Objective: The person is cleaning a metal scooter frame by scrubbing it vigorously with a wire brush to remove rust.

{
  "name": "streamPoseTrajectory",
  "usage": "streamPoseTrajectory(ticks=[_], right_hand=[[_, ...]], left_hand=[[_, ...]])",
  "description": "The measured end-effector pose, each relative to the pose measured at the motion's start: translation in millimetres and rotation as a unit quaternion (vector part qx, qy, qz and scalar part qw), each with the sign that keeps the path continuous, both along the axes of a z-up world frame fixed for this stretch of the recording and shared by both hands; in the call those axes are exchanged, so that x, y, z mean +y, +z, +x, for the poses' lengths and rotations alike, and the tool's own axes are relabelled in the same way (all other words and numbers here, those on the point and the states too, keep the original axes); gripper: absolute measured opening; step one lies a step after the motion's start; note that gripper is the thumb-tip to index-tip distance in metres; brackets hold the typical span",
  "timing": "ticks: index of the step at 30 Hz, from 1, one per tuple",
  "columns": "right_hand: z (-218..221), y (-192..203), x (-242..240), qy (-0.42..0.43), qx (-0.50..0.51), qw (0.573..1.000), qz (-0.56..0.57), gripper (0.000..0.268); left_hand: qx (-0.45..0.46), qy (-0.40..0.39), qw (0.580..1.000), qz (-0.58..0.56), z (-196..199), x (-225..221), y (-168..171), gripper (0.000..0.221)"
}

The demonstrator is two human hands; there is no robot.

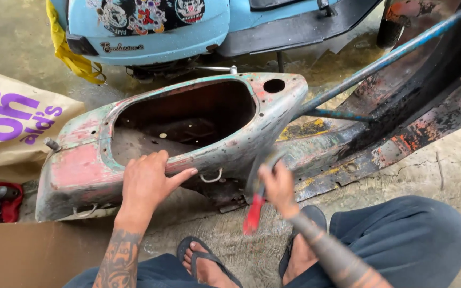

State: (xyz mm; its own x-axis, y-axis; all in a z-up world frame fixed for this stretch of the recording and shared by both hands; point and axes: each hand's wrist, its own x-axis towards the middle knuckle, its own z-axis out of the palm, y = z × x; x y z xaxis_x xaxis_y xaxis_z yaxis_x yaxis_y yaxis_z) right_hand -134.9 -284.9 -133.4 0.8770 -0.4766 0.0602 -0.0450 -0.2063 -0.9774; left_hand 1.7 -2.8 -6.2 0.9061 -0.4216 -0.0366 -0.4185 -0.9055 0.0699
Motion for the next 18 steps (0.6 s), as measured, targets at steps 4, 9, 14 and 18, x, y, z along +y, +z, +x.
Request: streamPoseTrajectory(ticks=[4,9,14,18], right_hand=[[50.5,53.6,-82.6,-0.088,-0.082,0.987,-0.107,0.023],[42.5,51.4,-92.0,-0.051,-0.081,0.993,-0.075,0.021],[-26.8,-0.5,-24.6,0.155,0.147,0.976,-0.049,0.019],[-22.3,5.8,-32.5,0.158,0.161,0.973,-0.04,0.018]], left_hand=[[0.002,-0.003,1.0,-0.001,0.9,-1.9,3.5,0.07],[0.009,-0.005,1.0,0.002,-1.2,-0.6,2.8,0.072],[0.012,-0.007,1.0,-0.003,0.2,-1.0,6.9,0.069],[0.011,-0.01,1.0,-0.01,-1.0,-2.0,8.1,0.07]])
